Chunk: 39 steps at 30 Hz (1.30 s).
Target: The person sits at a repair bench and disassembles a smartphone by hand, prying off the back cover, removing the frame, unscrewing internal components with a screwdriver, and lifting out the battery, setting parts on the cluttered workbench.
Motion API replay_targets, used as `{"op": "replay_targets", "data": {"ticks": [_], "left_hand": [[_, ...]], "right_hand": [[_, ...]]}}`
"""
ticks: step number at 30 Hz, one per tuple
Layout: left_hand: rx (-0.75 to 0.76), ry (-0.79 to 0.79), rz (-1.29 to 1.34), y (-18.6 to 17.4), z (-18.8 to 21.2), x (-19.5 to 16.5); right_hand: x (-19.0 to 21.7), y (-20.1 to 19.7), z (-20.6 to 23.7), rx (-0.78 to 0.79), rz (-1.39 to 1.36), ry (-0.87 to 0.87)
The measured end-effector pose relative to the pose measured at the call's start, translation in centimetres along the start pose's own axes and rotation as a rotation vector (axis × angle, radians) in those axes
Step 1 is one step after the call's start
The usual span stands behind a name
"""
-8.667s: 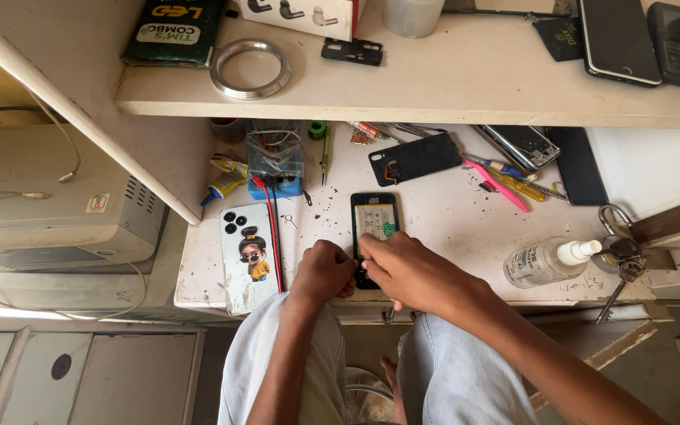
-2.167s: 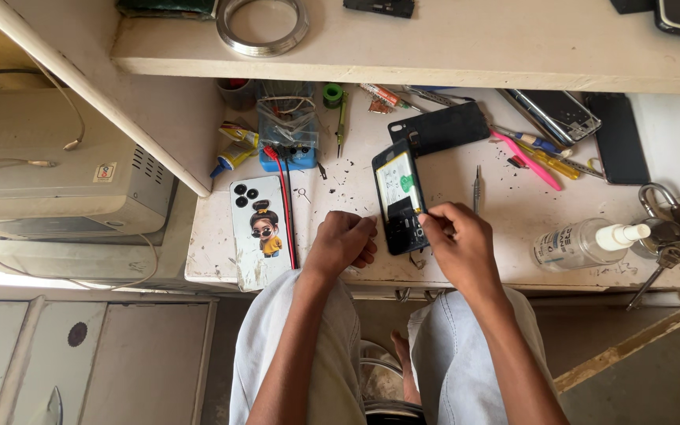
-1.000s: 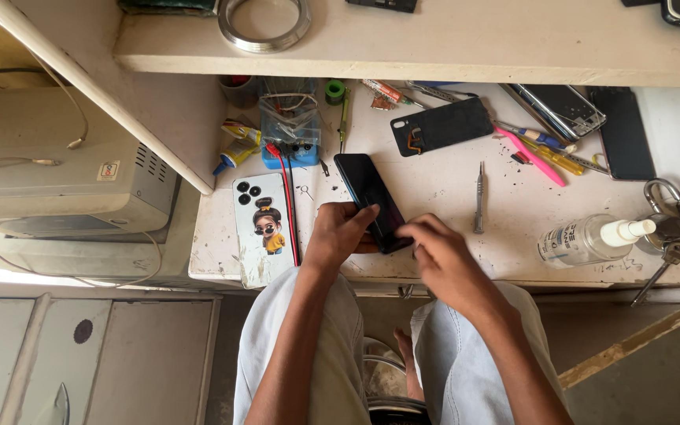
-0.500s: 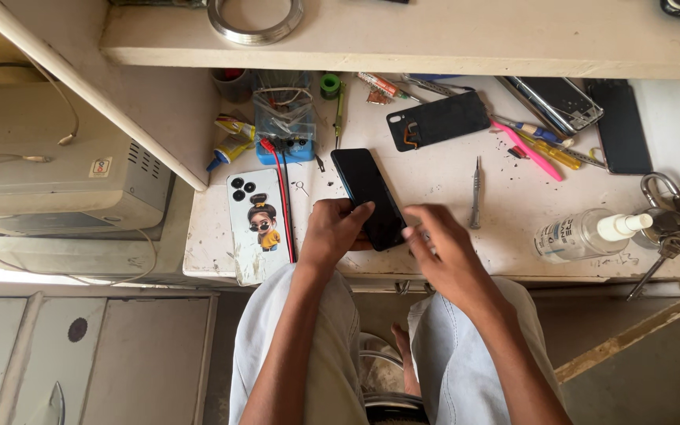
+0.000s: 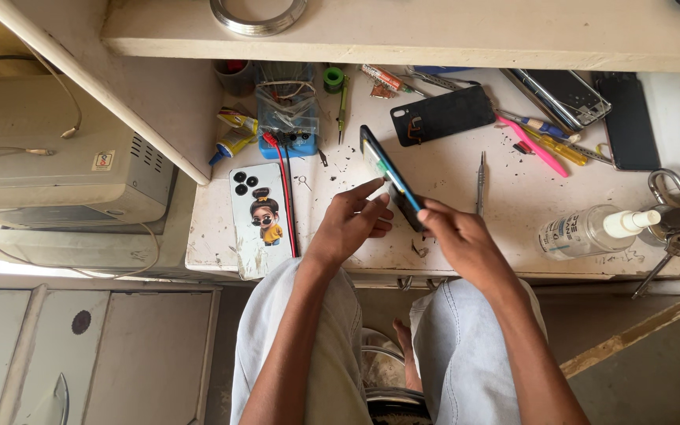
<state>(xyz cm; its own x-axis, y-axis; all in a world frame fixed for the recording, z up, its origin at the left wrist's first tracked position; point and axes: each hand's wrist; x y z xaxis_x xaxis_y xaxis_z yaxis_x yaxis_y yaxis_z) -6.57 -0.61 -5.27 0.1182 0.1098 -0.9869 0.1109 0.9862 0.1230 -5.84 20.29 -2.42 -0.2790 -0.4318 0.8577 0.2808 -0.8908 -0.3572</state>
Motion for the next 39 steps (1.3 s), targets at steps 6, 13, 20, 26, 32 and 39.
{"op": "replay_targets", "data": {"ticks": [6, 13, 20, 26, 32, 39], "left_hand": [[0.065, 0.140, -0.185, 0.1, 0.8, -0.5], [0.026, 0.217, -0.343, 1.1, 0.9, -1.0], [-0.062, 0.375, -0.422, 2.3, 0.9, -0.8], [-0.304, 0.088, 0.061, 1.2, -0.1, -2.2], [-0.398, 0.003, 0.055, -0.2, 0.0, -1.3], [-0.364, 0.025, 0.194, -0.6, 0.0, -1.1]], "right_hand": [[-1.9, -0.9, -1.5, 0.007, -0.264, 0.008], [-1.6, -1.0, -1.4, 0.006, -0.329, 0.053], [-0.8, -0.5, -0.9, -0.008, -0.315, -0.002], [1.2, 0.6, 1.1, -0.037, 0.171, 0.077], [2.7, 2.2, 2.5, -0.050, 0.398, -0.504], [2.5, 1.8, 2.2, -0.113, 0.287, -0.388]]}}
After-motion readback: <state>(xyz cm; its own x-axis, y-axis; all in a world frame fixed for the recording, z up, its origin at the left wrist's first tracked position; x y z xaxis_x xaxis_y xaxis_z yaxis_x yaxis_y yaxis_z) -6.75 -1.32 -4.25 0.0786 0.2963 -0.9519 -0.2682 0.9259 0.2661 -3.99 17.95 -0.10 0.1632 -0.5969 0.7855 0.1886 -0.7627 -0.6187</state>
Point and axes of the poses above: each hand's wrist, its own z-axis away from the middle knuckle, its own y-axis out of the palm, x = y × z, and after that the axes turned 8 degrees about y, right-handed
